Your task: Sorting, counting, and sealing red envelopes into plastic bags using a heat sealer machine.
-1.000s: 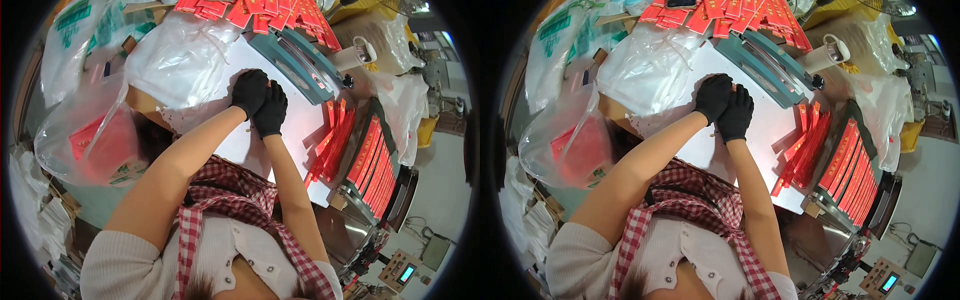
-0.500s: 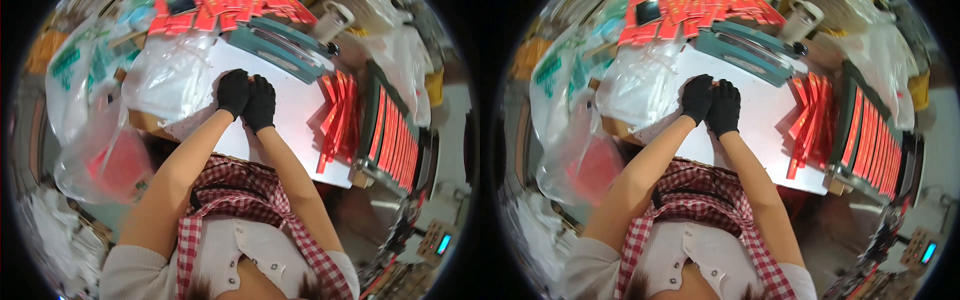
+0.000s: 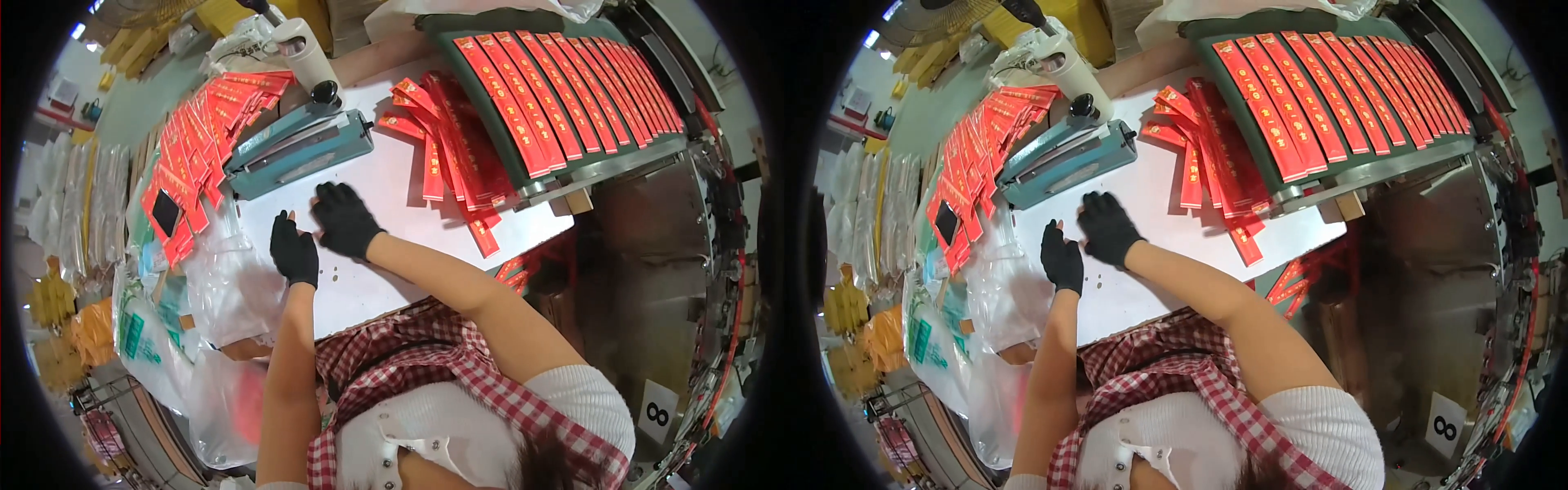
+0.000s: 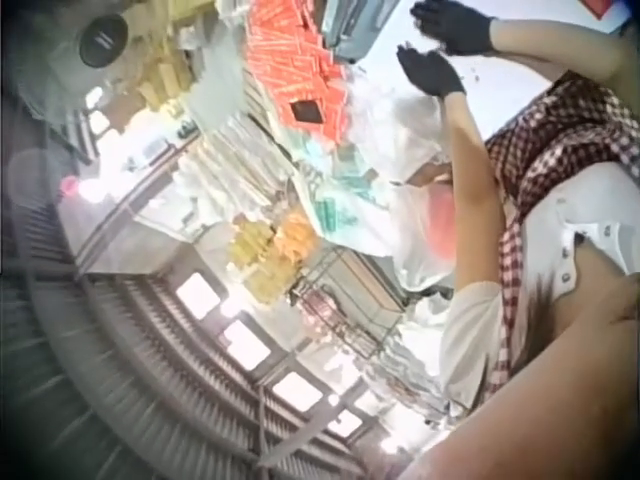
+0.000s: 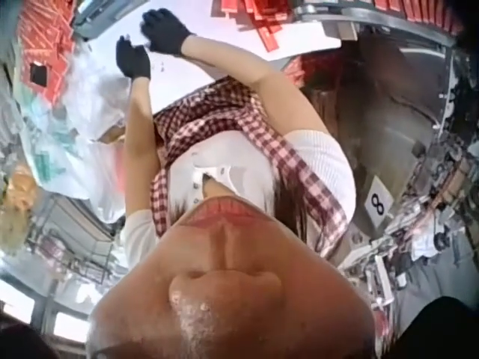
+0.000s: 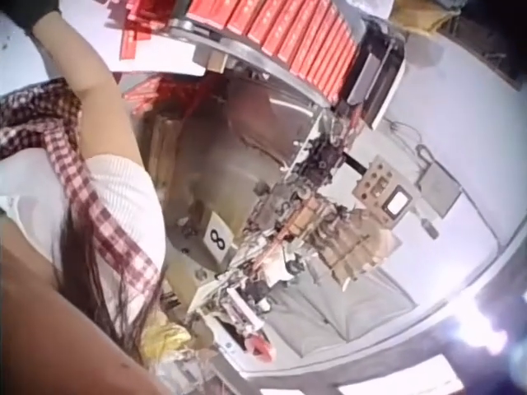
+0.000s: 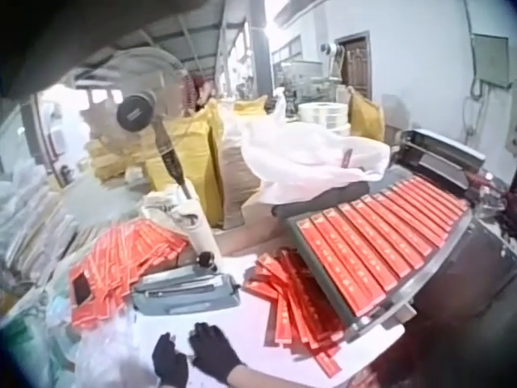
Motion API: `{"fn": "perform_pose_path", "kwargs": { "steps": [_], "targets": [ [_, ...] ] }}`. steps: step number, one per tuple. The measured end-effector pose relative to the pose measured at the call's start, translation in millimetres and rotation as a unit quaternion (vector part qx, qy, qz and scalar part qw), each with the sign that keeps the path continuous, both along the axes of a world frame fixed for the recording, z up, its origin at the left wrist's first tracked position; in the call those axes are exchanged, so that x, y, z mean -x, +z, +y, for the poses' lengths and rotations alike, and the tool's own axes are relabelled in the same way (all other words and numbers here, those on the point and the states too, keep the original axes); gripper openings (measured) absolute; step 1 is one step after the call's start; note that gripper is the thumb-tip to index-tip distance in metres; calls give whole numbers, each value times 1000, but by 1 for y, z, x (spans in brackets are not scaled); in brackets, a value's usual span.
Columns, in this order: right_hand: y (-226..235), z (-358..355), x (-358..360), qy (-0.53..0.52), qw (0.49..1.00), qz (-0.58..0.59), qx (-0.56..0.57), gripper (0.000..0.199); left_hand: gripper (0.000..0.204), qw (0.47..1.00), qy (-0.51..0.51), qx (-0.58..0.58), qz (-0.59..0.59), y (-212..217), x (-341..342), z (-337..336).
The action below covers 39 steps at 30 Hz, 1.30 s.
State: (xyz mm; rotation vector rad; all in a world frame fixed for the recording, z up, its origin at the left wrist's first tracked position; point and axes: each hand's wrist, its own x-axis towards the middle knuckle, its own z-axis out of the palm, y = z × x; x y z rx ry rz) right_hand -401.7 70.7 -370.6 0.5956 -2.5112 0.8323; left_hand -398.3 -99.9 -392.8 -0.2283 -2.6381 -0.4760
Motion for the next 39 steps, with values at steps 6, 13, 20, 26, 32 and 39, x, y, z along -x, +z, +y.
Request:
{"fn": "perform_pose_path", "kwargs": {
  "steps": [6,13,20,26,32,39],
  "targets": [
    [2,67,18,-158,985,-53,-43,57,57,998,-6,62,-21,10,5,10],
    [-14,90,24,-286,954,-79,-32,69,57,994,21,108,-17,11,26,31],
    [-1,85,14,-128,989,5,-74,55,62,993,-62,87,-50,27,40,48],
    [10,70,-12,-71,997,12,-36,48,57,992,-52,97,-60,27,42,53],
    [12,60,-82,9,999,-36,-12,55,52,994,-56,82,-37,24,44,45],
    [21,110,-83,-170,980,-101,-30,38,55,998,-54,-2,-34,18,54,52]
  ]
}}
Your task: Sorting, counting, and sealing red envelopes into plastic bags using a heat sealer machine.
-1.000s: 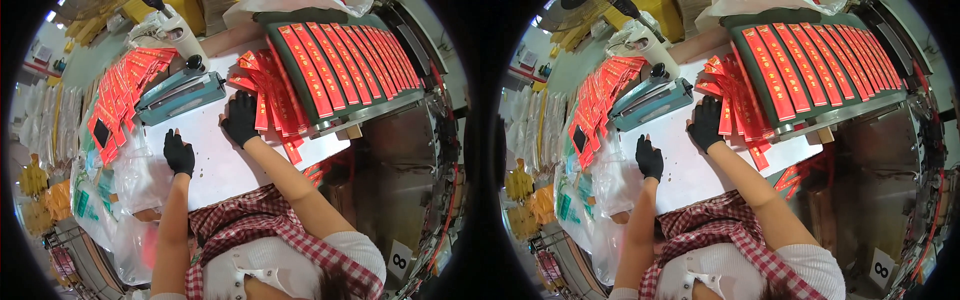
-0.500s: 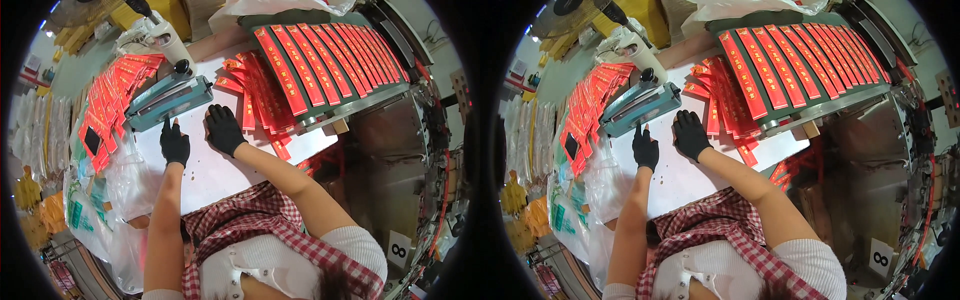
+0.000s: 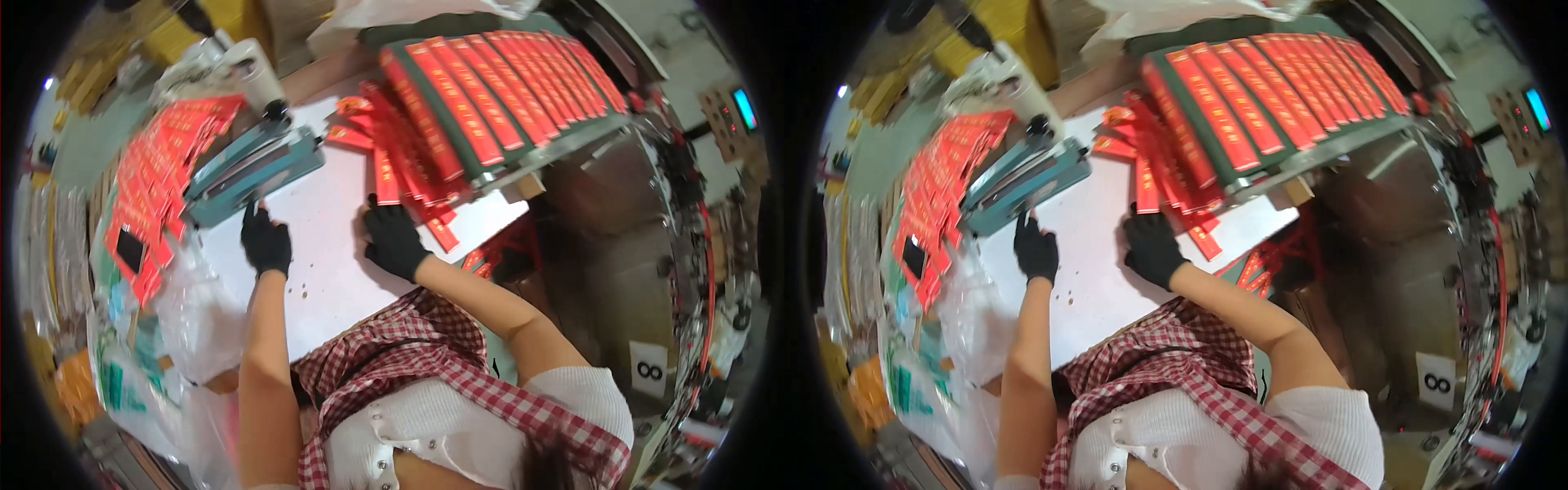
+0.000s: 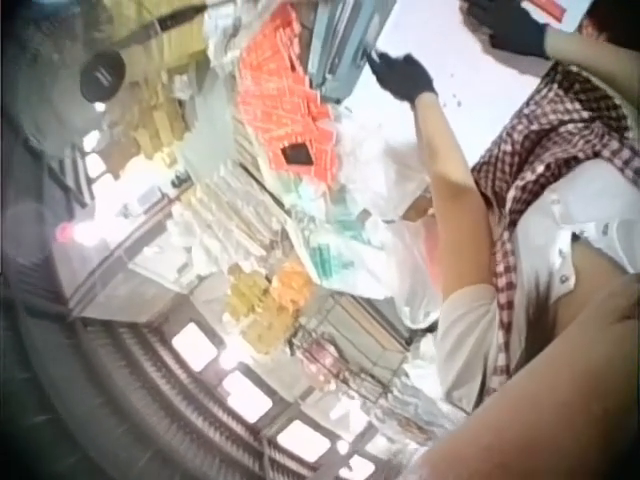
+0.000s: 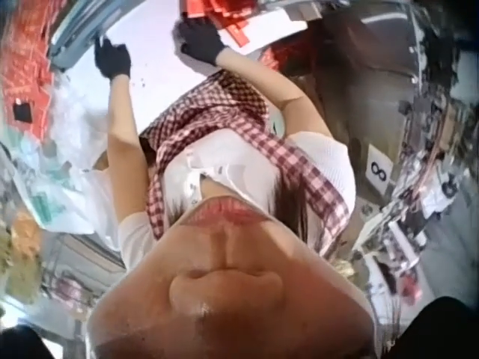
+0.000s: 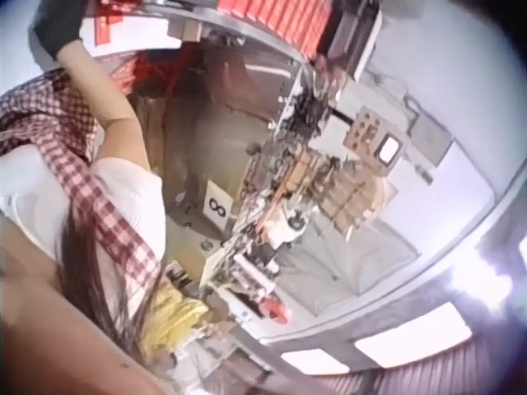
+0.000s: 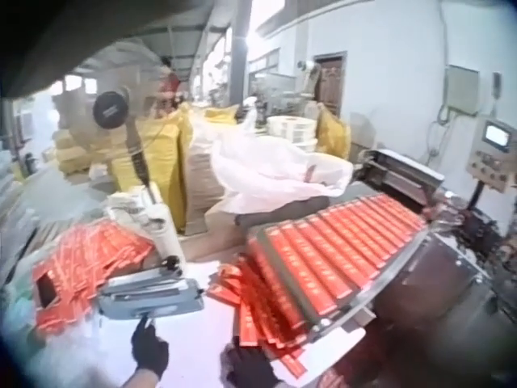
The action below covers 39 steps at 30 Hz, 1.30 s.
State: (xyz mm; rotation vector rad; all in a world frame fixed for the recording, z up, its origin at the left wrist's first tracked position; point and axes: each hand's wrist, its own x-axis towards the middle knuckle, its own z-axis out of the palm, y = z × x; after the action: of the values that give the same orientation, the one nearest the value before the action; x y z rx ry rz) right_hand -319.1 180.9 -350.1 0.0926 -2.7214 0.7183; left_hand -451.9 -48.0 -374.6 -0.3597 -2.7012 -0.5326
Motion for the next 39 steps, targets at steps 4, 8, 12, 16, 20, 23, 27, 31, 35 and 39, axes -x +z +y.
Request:
{"fn": "perform_pose_path", "kwargs": {
  "steps": [4,8,12,16,20,23,27,31,35,39],
  "targets": [
    [40,-17,12,72,993,45,83,26,56,999,-9,49,6,-17,-4,-26],
    [104,38,-7,90,990,92,60,25,51,997,-24,66,19,-13,-10,-33],
    [127,180,25,-193,957,216,-32,47,51,997,-14,74,7,-9,-7,-40],
    [128,355,27,-484,863,83,-117,54,50,998,-28,57,14,-24,4,-40],
    [130,451,-1,-594,794,-6,-129,56,50,997,-24,63,27,-27,6,-44],
    [132,492,-4,-523,825,-81,-198,43,50,998,-18,62,18,-22,6,-42],
    [134,553,-3,-449,839,-135,-275,27,52,999,-32,40,13,-31,14,-25],
    [134,534,6,-385,874,-73,-289,29,54,998,-26,54,26,-39,20,-39],
    [109,482,-24,-399,860,185,260,32,54,999,-6,42,12,-43,19,-31],
    [121,440,-68,-241,842,152,459,18,54,999,-2,51,12,-31,13,-16]
  ]
}}
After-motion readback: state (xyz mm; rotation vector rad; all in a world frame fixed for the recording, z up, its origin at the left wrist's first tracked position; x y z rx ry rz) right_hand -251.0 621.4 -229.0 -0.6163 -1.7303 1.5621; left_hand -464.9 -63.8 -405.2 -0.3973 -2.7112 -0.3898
